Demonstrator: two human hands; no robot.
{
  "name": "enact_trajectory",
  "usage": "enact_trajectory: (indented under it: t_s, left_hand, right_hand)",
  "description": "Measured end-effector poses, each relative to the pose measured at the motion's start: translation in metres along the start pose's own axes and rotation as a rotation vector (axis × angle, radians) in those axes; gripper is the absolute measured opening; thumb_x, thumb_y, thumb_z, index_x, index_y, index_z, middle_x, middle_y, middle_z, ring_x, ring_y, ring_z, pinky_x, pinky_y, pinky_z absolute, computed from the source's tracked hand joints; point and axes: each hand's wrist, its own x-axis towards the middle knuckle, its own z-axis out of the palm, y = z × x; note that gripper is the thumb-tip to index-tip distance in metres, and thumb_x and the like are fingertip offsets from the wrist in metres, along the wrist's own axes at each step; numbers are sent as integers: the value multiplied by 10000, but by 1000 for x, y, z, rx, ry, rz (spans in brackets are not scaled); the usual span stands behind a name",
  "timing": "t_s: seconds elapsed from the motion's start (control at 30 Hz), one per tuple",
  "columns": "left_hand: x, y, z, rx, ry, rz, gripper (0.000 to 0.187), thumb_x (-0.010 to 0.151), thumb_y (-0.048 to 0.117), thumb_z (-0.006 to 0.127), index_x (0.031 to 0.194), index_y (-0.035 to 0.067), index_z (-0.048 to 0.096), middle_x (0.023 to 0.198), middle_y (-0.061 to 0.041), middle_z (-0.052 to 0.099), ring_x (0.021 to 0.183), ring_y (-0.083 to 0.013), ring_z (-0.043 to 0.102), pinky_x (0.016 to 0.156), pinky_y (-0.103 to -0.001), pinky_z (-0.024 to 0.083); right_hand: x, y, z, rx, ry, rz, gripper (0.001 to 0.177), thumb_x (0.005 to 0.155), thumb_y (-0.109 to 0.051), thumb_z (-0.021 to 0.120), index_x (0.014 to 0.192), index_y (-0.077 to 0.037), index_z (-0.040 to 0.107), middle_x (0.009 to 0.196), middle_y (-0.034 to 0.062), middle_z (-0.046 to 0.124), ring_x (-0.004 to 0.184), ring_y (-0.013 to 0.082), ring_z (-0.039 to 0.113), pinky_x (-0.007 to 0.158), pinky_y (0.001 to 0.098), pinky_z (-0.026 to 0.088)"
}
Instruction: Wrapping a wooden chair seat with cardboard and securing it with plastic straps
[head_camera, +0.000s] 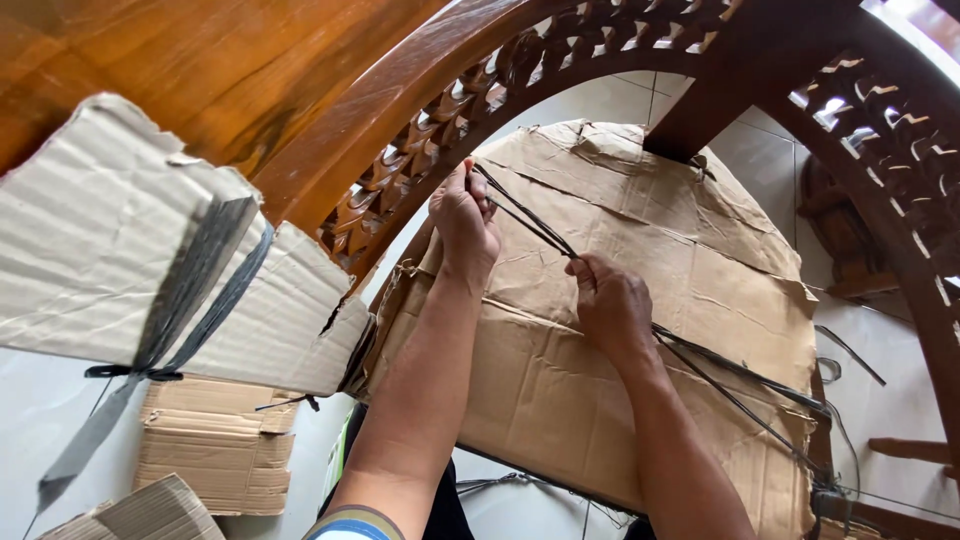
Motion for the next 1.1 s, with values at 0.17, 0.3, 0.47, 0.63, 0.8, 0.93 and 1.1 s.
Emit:
enact_trajectory:
  t_s: [0.17, 0.3, 0.47, 0.63, 0.8, 0.93, 1.1]
  left_hand:
    - [9, -11, 2, 210, 300, 17, 331, 893, 451, 660, 898, 121, 646, 692, -80, 675, 496, -110, 492, 435, -269, 392]
    - [-7, -14, -2, 165, 275, 69, 311, 970, 393, 616, 1011, 93, 547, 831, -134, 609, 501, -147, 451, 434, -263, 386]
    - [-26, -1, -8, 402, 236, 56, 272, 888, 160, 628, 1093, 128, 453, 963, -83, 585, 569, -181, 617, 556, -285, 537]
    - [-123, 41, -9, 492, 65, -89, 322, 920, 386, 634, 1042, 114, 511, 831, -93, 574, 513, -153, 597, 475, -242, 480]
    - [-121, 14, -33, 511, -161, -331, 424, 951, 467, 713, 984, 48, 665, 571, -148, 639, 358, -159, 565, 365, -233, 457]
    - [-124, 17, -31, 394, -85, -218, 244, 1038, 269, 584, 1013, 59, 705, 862, -154, 777, 412, -83, 583, 358, -203, 475]
    - [-129, 10, -38, 327, 2, -127, 257, 1062, 239, 561, 919, 62, 682, 745, -122, 748, 396, -73, 567, 349, -171, 446]
  right_hand:
    - [0, -18, 5, 64, 108, -37, 265, 1065, -374, 532, 1032, -218, 743, 959, 180, 750, 1015, 494, 661, 868, 623, 513]
    - [-1, -21, 13, 96, 100, -18, 287, 1065, -364, 503, 1029, -198, 734, 1007, 229, 728, 1057, 536, 625, 893, 653, 484]
    - [-8, -18, 21, 121, 97, 10, 260, 1061, -389, 519, 1037, -250, 738, 1028, 151, 757, 1077, 481, 647, 923, 612, 493]
    - [-17, -11, 23, 151, 123, -69, 183, 1053, -318, 564, 1039, -245, 731, 1020, 103, 767, 1055, 448, 667, 884, 574, 511]
    - [-23, -6, 28, 113, 144, -194, 132, 1018, -225, 620, 1037, -289, 734, 981, 11, 788, 1001, 342, 717, 856, 501, 549]
    - [-18, 13, 33, 136, 58, -277, 151, 1016, -176, 592, 1062, -225, 728, 957, 67, 778, 997, 368, 713, 837, 535, 538]
    - [-24, -10, 24, 200, -61, -266, 162, 1019, -191, 585, 1032, -202, 746, 752, 70, 709, 782, 249, 701, 813, 467, 539]
